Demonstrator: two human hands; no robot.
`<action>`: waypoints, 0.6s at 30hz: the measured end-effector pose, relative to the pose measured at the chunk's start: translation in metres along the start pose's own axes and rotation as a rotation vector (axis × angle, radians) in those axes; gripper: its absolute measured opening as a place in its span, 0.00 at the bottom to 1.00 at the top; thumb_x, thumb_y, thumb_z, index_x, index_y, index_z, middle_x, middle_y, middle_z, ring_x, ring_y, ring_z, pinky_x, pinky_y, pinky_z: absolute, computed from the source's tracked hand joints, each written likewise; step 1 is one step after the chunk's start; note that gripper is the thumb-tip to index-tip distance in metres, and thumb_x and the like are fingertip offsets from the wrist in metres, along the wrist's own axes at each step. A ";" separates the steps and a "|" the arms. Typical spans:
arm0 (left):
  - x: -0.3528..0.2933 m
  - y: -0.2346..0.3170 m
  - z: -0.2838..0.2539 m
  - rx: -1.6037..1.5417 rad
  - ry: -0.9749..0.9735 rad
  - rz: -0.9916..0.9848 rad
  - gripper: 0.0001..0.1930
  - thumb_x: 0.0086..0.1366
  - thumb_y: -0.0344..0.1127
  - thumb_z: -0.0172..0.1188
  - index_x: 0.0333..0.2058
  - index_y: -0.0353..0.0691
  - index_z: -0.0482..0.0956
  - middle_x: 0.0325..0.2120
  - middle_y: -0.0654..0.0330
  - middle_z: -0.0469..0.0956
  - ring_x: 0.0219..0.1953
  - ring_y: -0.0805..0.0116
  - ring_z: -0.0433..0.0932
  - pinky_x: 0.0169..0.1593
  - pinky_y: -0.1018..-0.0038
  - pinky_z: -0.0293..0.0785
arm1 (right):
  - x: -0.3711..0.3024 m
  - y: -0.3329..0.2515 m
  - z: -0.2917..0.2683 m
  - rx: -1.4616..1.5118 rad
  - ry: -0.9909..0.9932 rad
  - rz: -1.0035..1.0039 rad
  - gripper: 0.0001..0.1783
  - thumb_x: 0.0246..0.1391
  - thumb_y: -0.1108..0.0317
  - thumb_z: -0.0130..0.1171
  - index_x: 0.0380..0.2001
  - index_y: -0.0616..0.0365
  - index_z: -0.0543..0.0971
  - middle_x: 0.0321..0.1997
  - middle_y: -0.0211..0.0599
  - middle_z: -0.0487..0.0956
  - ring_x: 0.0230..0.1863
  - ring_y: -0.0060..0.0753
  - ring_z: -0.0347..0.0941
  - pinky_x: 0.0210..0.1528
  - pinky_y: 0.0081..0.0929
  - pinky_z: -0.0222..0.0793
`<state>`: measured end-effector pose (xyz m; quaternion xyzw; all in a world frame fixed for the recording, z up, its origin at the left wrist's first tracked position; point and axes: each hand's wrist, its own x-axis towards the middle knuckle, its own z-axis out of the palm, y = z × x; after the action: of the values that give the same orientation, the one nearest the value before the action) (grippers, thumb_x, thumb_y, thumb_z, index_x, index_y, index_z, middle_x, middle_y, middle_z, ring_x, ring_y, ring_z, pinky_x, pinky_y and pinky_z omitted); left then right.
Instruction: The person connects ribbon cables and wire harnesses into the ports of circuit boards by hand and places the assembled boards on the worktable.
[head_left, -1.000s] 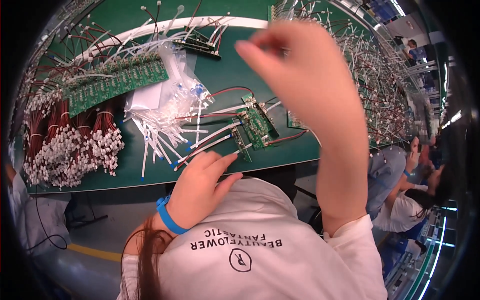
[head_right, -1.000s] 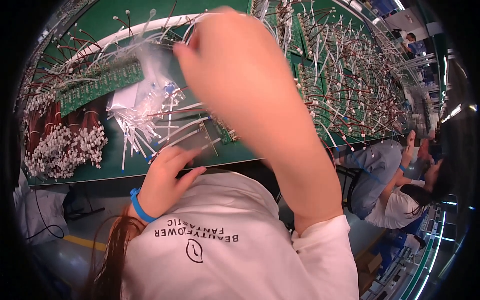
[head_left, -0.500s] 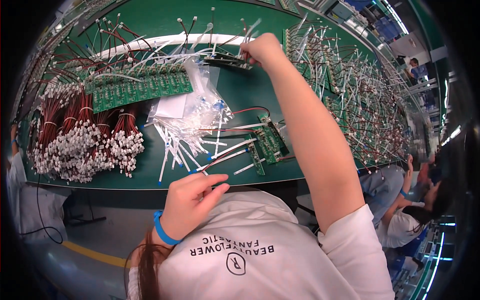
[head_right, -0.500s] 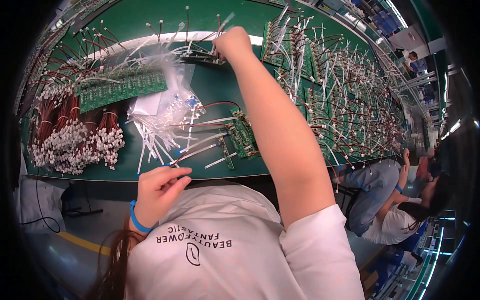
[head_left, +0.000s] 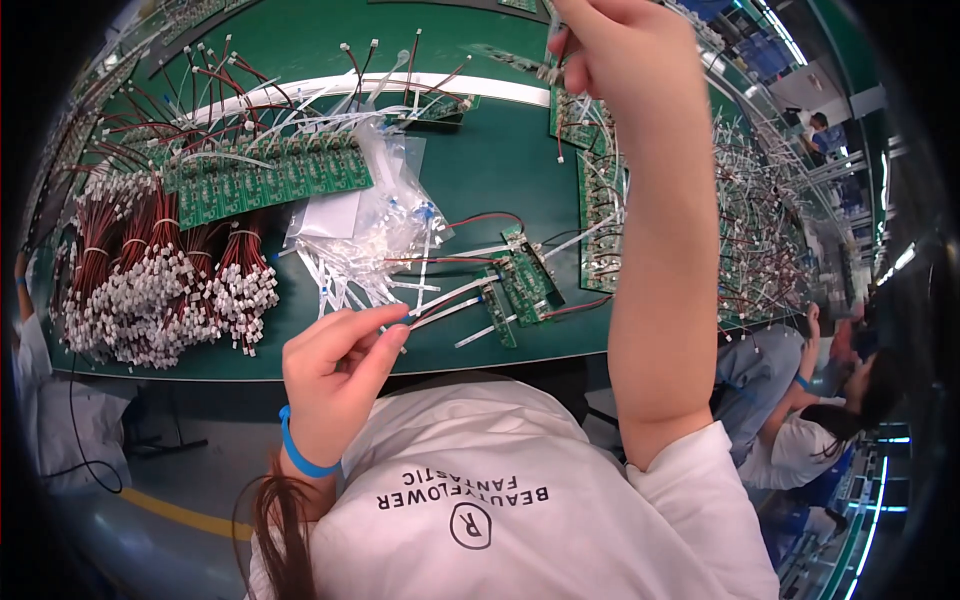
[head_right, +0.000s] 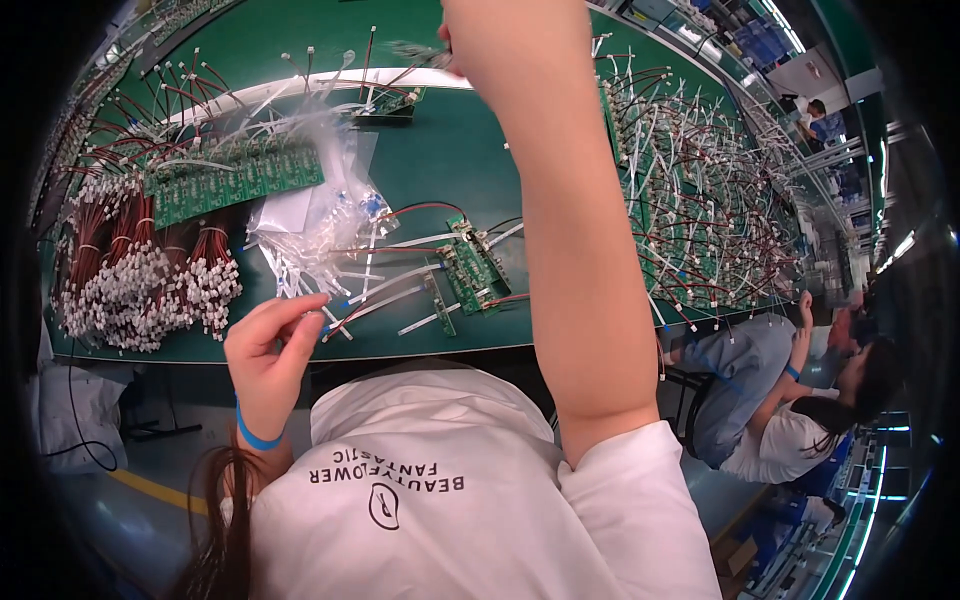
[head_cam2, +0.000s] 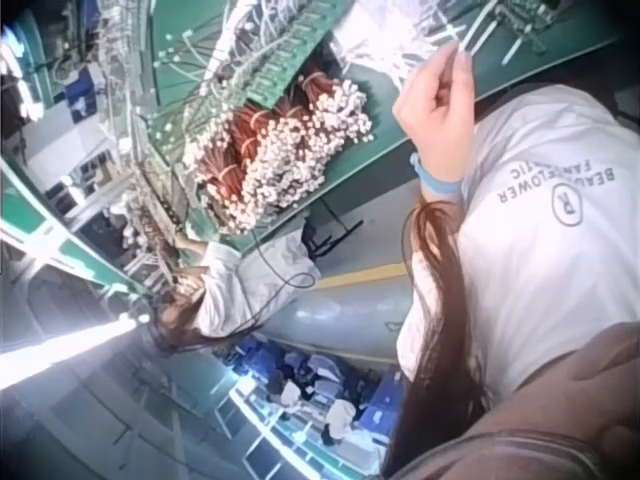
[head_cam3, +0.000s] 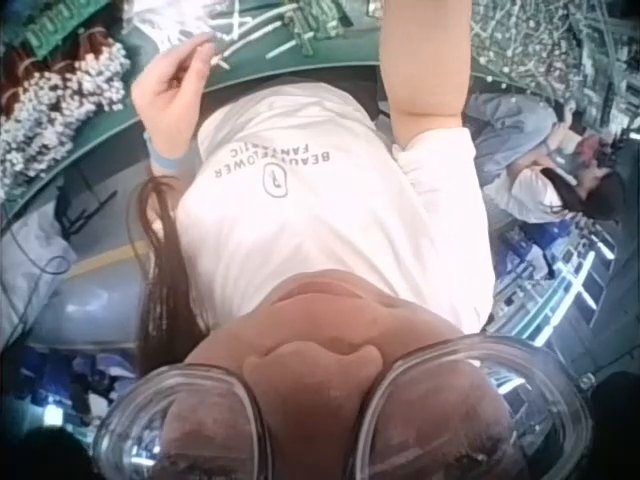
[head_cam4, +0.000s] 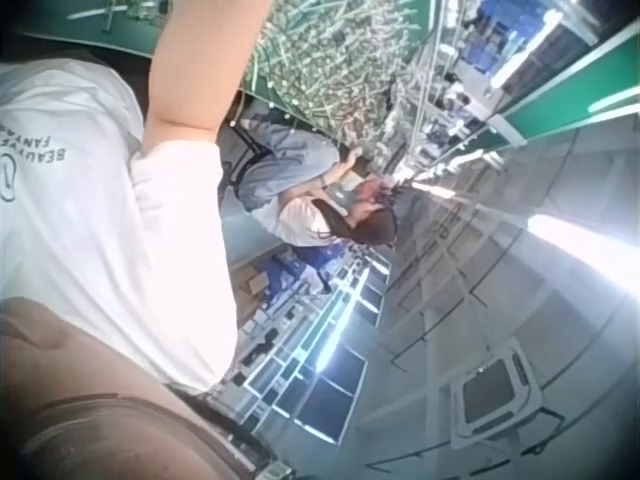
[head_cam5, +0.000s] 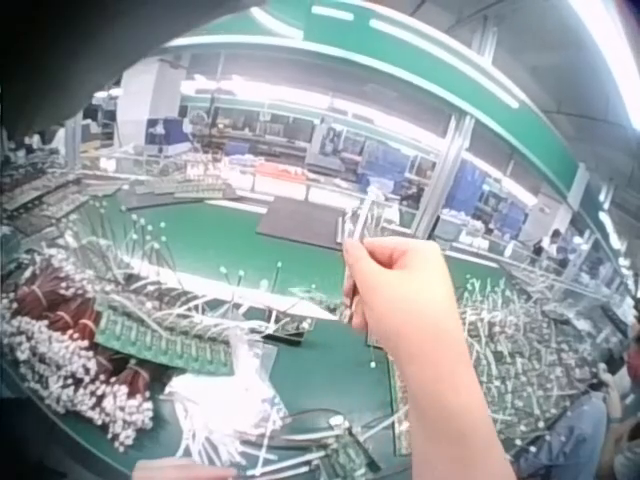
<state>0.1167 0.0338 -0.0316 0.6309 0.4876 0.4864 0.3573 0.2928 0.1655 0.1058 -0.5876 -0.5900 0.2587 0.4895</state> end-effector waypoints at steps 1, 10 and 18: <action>-0.001 0.003 0.000 -0.068 0.011 0.000 0.07 0.49 0.22 0.58 0.30 0.33 0.77 0.14 0.65 0.67 0.16 0.82 0.62 0.18 0.86 0.54 | -0.016 -0.008 -0.006 0.106 -0.043 0.045 0.18 0.51 0.65 0.51 0.12 0.63 0.71 0.06 0.28 0.66 0.06 0.16 0.60 0.10 0.14 0.51; -0.002 0.029 0.026 -0.982 -0.175 -0.213 0.21 0.54 0.24 0.54 0.48 0.31 0.64 0.35 0.50 0.74 0.30 0.67 0.76 0.35 0.79 0.72 | -0.115 0.009 -0.021 0.622 -0.386 0.142 0.17 0.56 0.69 0.42 0.43 0.73 0.69 0.17 0.37 0.73 0.08 0.18 0.62 0.11 0.09 0.57; -0.005 0.019 0.023 -1.394 -0.692 -0.664 0.24 0.63 0.40 0.39 0.50 0.24 0.59 0.41 0.37 0.69 0.38 0.48 0.74 0.37 0.68 0.76 | -0.124 0.049 -0.038 0.716 -0.560 -0.140 0.16 0.56 0.65 0.44 0.33 0.71 0.72 0.20 0.37 0.72 0.20 0.16 0.64 0.17 0.10 0.56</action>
<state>0.1434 0.0240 -0.0212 0.2034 0.0991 0.3251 0.9182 0.3265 0.0469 0.0438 -0.2475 -0.6114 0.5614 0.4998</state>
